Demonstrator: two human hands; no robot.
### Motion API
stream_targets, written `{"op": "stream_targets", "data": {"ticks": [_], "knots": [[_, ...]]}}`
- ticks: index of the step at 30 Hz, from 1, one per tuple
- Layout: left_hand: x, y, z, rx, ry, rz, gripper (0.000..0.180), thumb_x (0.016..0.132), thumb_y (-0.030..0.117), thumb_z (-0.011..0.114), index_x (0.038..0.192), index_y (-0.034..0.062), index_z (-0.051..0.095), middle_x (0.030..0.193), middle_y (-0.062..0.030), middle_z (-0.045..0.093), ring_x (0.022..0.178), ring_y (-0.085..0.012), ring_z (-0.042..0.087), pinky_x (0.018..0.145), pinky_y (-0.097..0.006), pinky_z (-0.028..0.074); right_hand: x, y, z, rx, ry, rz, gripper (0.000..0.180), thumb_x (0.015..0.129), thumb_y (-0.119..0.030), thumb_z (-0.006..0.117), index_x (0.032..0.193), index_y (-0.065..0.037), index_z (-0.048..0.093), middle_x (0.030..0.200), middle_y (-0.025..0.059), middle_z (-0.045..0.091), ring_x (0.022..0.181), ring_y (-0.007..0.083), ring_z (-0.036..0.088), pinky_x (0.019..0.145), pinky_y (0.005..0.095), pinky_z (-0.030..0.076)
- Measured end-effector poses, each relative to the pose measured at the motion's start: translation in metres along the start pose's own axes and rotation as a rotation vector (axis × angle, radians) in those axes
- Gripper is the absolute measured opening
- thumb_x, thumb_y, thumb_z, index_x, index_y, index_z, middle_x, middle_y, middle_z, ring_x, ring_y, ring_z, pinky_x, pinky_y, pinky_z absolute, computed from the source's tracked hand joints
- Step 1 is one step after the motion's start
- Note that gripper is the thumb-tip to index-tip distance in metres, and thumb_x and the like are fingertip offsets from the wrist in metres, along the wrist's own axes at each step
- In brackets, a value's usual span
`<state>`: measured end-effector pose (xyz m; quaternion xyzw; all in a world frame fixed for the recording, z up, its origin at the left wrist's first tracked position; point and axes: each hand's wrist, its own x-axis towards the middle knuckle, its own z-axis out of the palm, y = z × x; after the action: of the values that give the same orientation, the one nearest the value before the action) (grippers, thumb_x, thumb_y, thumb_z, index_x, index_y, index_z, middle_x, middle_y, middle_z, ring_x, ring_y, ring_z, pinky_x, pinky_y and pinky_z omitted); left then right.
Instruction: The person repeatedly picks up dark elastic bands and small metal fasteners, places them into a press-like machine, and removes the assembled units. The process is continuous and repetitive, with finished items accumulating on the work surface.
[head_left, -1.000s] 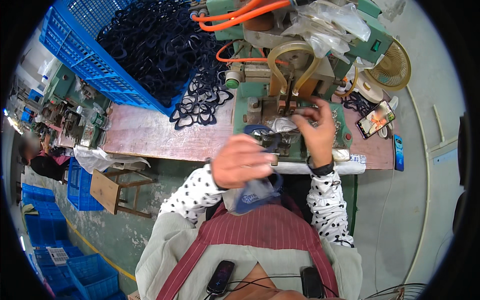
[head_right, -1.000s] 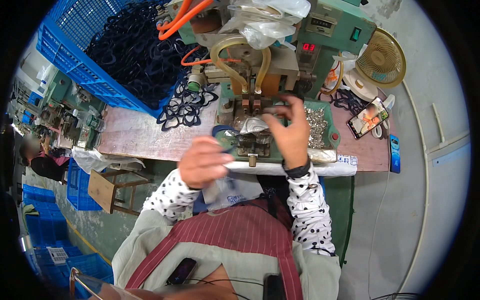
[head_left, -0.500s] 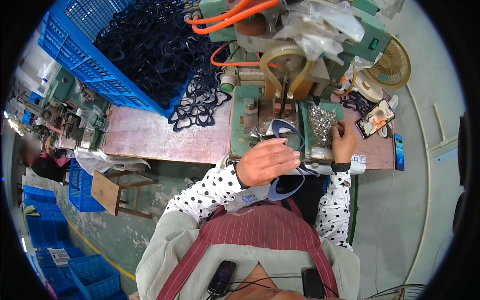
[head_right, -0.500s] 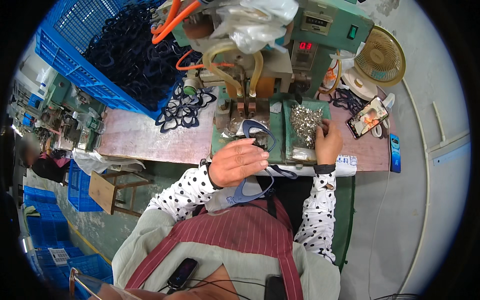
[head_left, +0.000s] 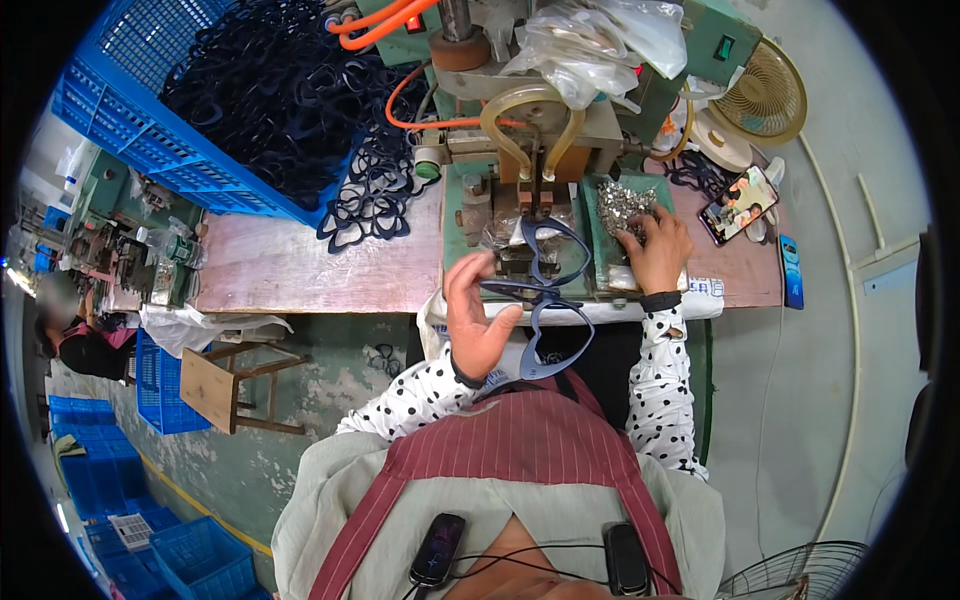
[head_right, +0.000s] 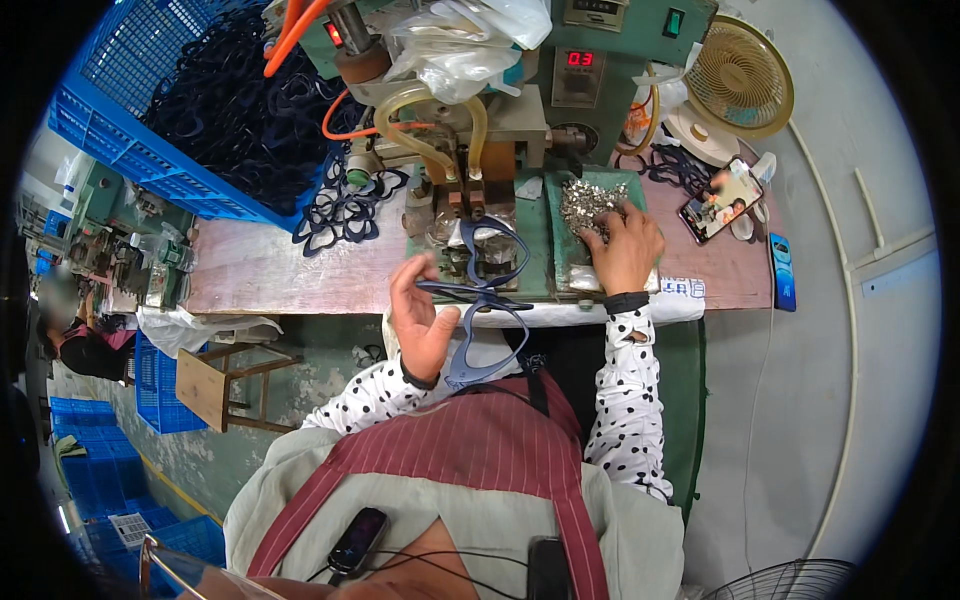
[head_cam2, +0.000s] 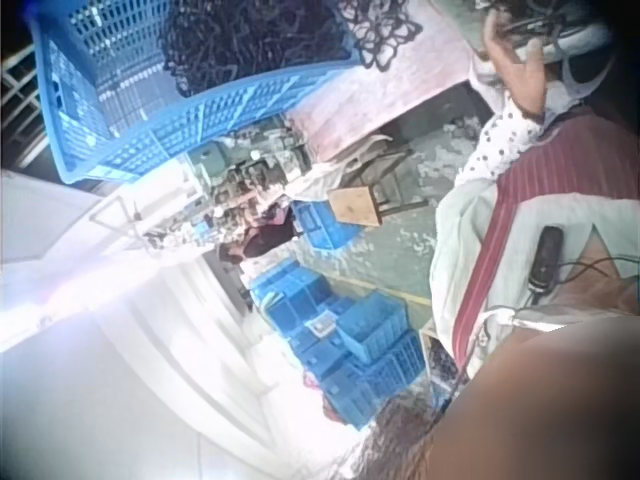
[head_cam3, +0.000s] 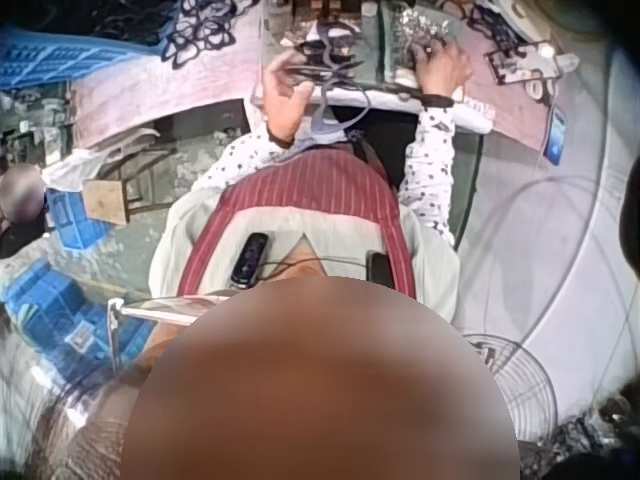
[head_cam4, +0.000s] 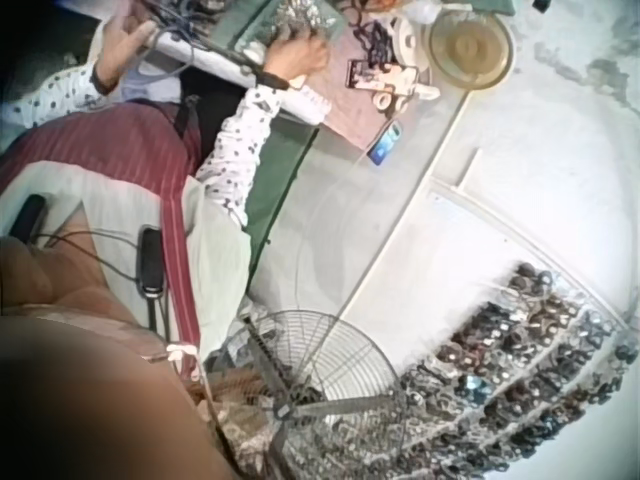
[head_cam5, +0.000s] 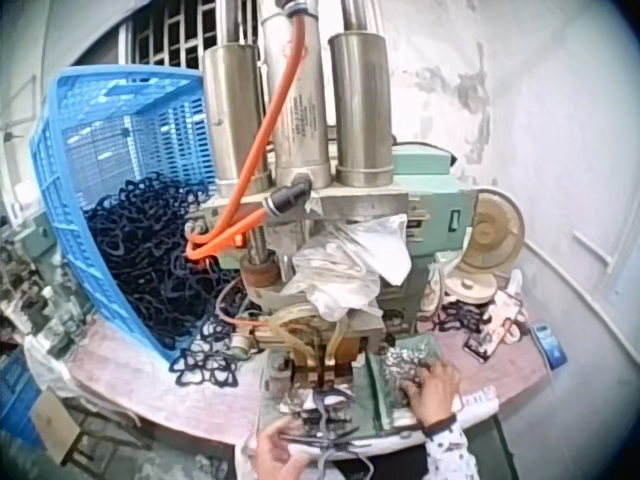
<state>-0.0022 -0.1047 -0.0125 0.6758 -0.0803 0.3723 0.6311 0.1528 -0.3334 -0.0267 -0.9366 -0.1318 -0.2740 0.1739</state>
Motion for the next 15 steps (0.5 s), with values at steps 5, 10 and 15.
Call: {"op": "stream_targets", "data": {"ticks": [5,10,15], "knots": [[-0.030,-0.004,-0.001,-0.451,-0.211,-0.558,0.042,0.097,0.022,0.058,0.131,0.0006,0.045,0.112,-0.0072,0.060,0.100,-0.0127,0.054,0.092,-0.026,0.041,0.001,0.010,0.007,0.190,0.114,0.013,0.011,0.070,-0.019,0.077,0.075,-0.011,0.070,0.097,0.0058,0.068,0.096,0.0295,0.058,0.082,0.0407,0.042],[-0.021,0.013,-0.001,-0.446,-0.239,-0.572,0.027,0.103,0.024,0.040,0.113,0.0007,0.052,0.106,-0.0113,0.064,0.095,-0.0147,0.059,0.086,-0.027,0.045,0.001,0.007,0.003,0.277,0.099,0.148,0.008,0.080,-0.018,0.071,0.085,-0.011,0.069,0.085,0.0086,0.066,0.088,0.0298,0.058,0.080,0.0406,0.042],[0.017,0.038,-0.012,-0.408,-0.379,-0.754,0.021,0.104,0.025,0.035,0.100,0.0055,0.041,0.091,-0.0131,0.064,0.064,-0.0112,0.061,0.055,-0.020,0.048,-0.003,0.016,0.013,0.269,0.217,0.136,0.011,0.084,-0.017,0.069,0.093,-0.011,0.068,0.081,0.0090,0.066,0.084,0.0298,0.059,0.080,0.0408,0.042]]}}
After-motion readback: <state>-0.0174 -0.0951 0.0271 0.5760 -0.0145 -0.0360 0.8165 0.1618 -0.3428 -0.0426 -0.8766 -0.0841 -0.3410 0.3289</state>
